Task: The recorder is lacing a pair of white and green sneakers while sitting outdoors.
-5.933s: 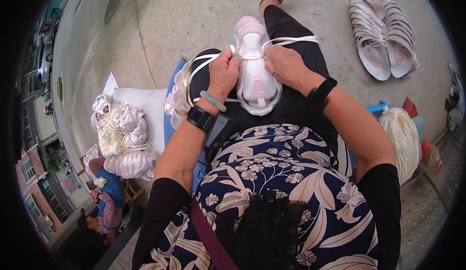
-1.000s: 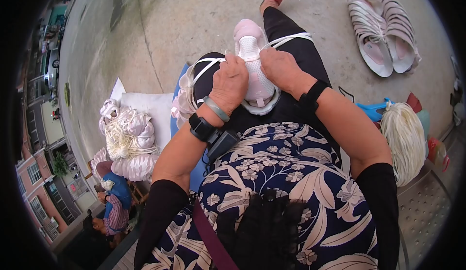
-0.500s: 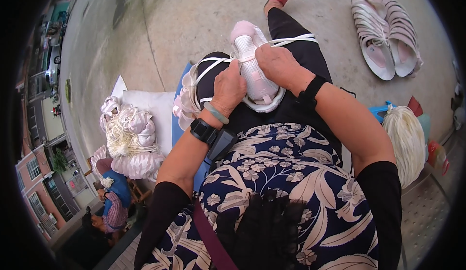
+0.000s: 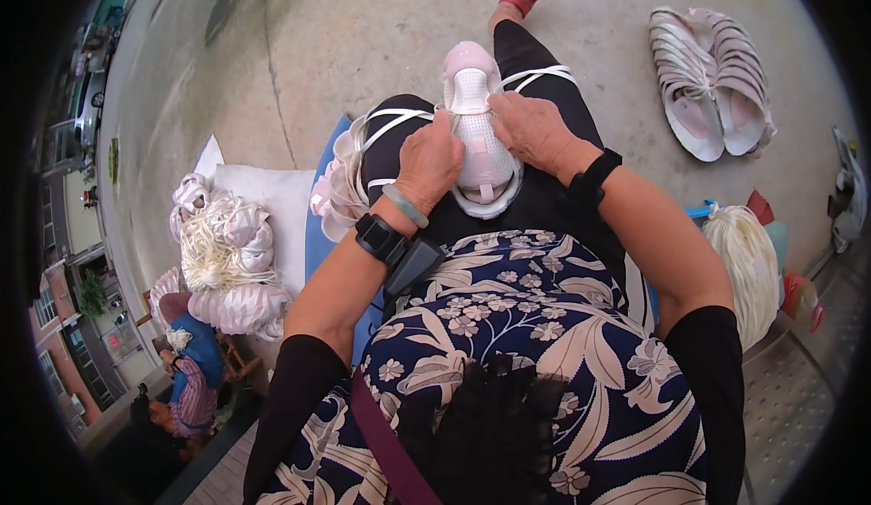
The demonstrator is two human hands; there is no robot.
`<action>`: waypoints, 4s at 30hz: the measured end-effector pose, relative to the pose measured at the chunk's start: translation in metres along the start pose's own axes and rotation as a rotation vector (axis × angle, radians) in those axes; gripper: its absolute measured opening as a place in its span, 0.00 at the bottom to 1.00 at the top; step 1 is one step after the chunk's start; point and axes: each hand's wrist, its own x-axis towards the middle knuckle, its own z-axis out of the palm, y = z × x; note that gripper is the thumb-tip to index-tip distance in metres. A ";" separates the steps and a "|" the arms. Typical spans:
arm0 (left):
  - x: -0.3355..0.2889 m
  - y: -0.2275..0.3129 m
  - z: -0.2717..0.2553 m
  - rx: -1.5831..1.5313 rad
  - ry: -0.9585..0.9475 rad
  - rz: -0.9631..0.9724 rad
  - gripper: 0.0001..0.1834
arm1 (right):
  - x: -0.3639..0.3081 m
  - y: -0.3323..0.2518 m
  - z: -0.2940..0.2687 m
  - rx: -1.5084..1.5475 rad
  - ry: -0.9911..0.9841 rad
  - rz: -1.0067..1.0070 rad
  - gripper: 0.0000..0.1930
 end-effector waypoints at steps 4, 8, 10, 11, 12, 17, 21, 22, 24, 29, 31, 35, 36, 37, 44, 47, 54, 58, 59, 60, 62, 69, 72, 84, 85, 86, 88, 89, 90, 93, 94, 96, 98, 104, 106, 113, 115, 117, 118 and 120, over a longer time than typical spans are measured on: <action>0.005 0.001 0.002 0.073 -0.084 -0.019 0.11 | 0.007 -0.021 -0.005 -0.018 0.167 0.034 0.06; 0.014 0.005 0.007 0.134 -0.110 -0.043 0.12 | 0.014 -0.036 0.007 0.000 0.011 0.072 0.07; 0.017 0.003 0.005 0.139 -0.146 -0.056 0.12 | 0.021 -0.039 0.012 -0.032 -0.023 0.220 0.08; 0.018 0.001 0.005 0.115 -0.145 -0.051 0.11 | 0.024 -0.039 0.013 -0.036 -0.014 0.270 0.08; 0.018 -0.001 0.005 0.090 -0.146 -0.045 0.10 | 0.025 -0.039 0.012 -0.037 -0.011 0.272 0.08; 0.015 -0.016 -0.002 0.007 -0.167 -0.009 0.10 | 0.030 -0.045 0.010 -0.068 -0.154 0.317 0.10; 0.017 -0.017 0.000 -0.009 -0.174 0.052 0.11 | 0.025 -0.037 0.021 -0.159 -0.034 0.235 0.11; 0.017 -0.018 0.000 -0.008 -0.173 0.053 0.11 | 0.025 -0.037 0.022 -0.203 -0.061 0.201 0.11; 0.017 -0.020 0.000 0.007 -0.178 0.054 0.11 | 0.024 -0.035 0.025 -0.249 -0.085 0.168 0.12; 0.014 -0.019 0.001 0.001 -0.122 0.062 0.11 | 0.021 -0.035 0.028 -0.143 0.005 0.221 0.12; 0.011 -0.016 0.002 0.007 -0.079 0.069 0.11 | 0.022 -0.039 0.024 -0.153 -0.014 0.231 0.12; 0.008 -0.012 0.002 0.018 -0.064 0.035 0.12 | 0.024 -0.044 0.024 -0.204 -0.027 0.272 0.12; 0.006 -0.011 0.001 0.026 -0.063 0.052 0.12 | 0.026 -0.046 0.022 -0.204 -0.026 0.271 0.12; 0.005 -0.011 0.000 0.026 -0.062 0.052 0.12 | 0.029 -0.047 0.021 -0.228 -0.099 0.321 0.11; 0.003 -0.019 0.001 0.049 -0.034 0.083 0.13 | 0.029 -0.050 0.020 -0.270 -0.196 0.319 0.11; 0.003 -0.022 0.001 0.052 -0.027 0.091 0.12 | 0.026 -0.049 0.019 -0.273 -0.188 0.256 0.11; 0.006 -0.020 -0.001 0.035 -0.039 0.104 0.09 | 0.018 -0.045 0.025 -0.296 -0.126 0.179 0.15; 0.010 -0.023 0.000 0.022 -0.035 0.113 0.07 | 0.017 -0.044 0.027 -0.313 -0.116 0.157 0.15; 0.011 -0.025 0.001 -0.025 -0.021 0.141 0.06 | 0.017 -0.045 0.026 -0.322 -0.115 0.147 0.15; 0.012 -0.027 0.001 -0.072 -0.007 0.168 0.05 | 0.018 -0.049 0.025 -0.321 -0.113 0.145 0.15; 0.012 -0.030 0.003 -0.102 -0.011 0.166 0.05 | 0.020 -0.055 0.021 -0.379 -0.196 0.117 0.13; 0.011 -0.029 0.006 -0.206 0.051 0.151 0.05 | 0.022 -0.056 0.017 -0.390 -0.108 -0.047 0.11; 0.006 -0.029 0.008 -0.135 0.068 0.118 0.07 | 0.020 -0.055 0.009 -0.416 -0.161 -0.065 0.12; 0.002 -0.020 0.006 -0.067 0.014 -0.013 0.08 | -0.266 0.108 -0.115 0.163 0.102 0.721 0.16; 0.003 -0.018 0.008 -0.076 0.025 -0.055 0.08 | -0.298 0.121 -0.116 0.216 0.163 0.760 0.17; 0.001 -0.019 0.007 -0.070 0.028 -0.065 0.08 | -0.297 0.116 -0.116 0.223 0.156 0.753 0.17; 0.001 -0.017 0.001 -0.082 0.020 -0.005 0.09 | -0.290 0.096 -0.118 0.337 0.015 0.852 0.17; 0.003 -0.015 -0.004 -0.075 0.018 0.000 0.09 | -0.276 0.094 -0.115 0.345 -0.095 0.814 0.15; 0.004 -0.012 -0.012 -0.046 0.093 0.004 0.09 | -0.252 0.083 -0.116 0.353 -0.091 0.813 0.15; 0.015 -0.019 -0.018 0.040 0.247 0.084 0.10 | -0.177 0.054 -0.113 0.045 -0.235 0.506 0.10; 0.025 -0.025 -0.016 0.087 0.332 0.155 0.10 | -0.159 0.053 -0.108 -0.086 -0.171 0.359 0.07; 0.038 -0.036 -0.013 0.138 0.272 0.120 0.11 | -0.121 0.044 -0.094 -0.157 -0.095 0.278 0.05; 0.046 -0.043 -0.009 0.283 0.129 -0.009 0.10 | -0.088 0.034 -0.082 -0.128 -0.082 0.170 0.05; 0.063 -0.057 0.002 0.271 -0.211 -0.116 0.06 | -0.038 0.013 -0.035 -0.061 0.061 -0.041 0.09; 0.065 -0.050 0.002 0.283 -0.240 -0.128 0.06 | -0.032 0.009 -0.028 -0.083 0.014 -0.021 0.11; 0.061 -0.049 0.002 0.146 -0.074 -0.147 0.05 | -0.029 0.000 -0.020 -0.134 -0.132 -0.036 0.09; 0.059 -0.053 0.006 0.113 -0.044 -0.092 0.05 | -0.029 -0.002 -0.020 -0.148 -0.155 -0.009 0.08; 0.058 -0.055 0.009 0.080 -0.014 -0.034 0.04 | -0.030 -0.003 -0.019 -0.170 -0.158 -0.009 0.08; 0.058 -0.056 0.010 0.033 0.006 0.019 0.05 | -0.030 -0.003 -0.019 -0.192 -0.162 -0.008 0.07; 0.059 -0.056 0.011 -0.015 0.026 0.074 0.06 | -0.029 -0.003 -0.019 -0.173 -0.153 -0.002 0.07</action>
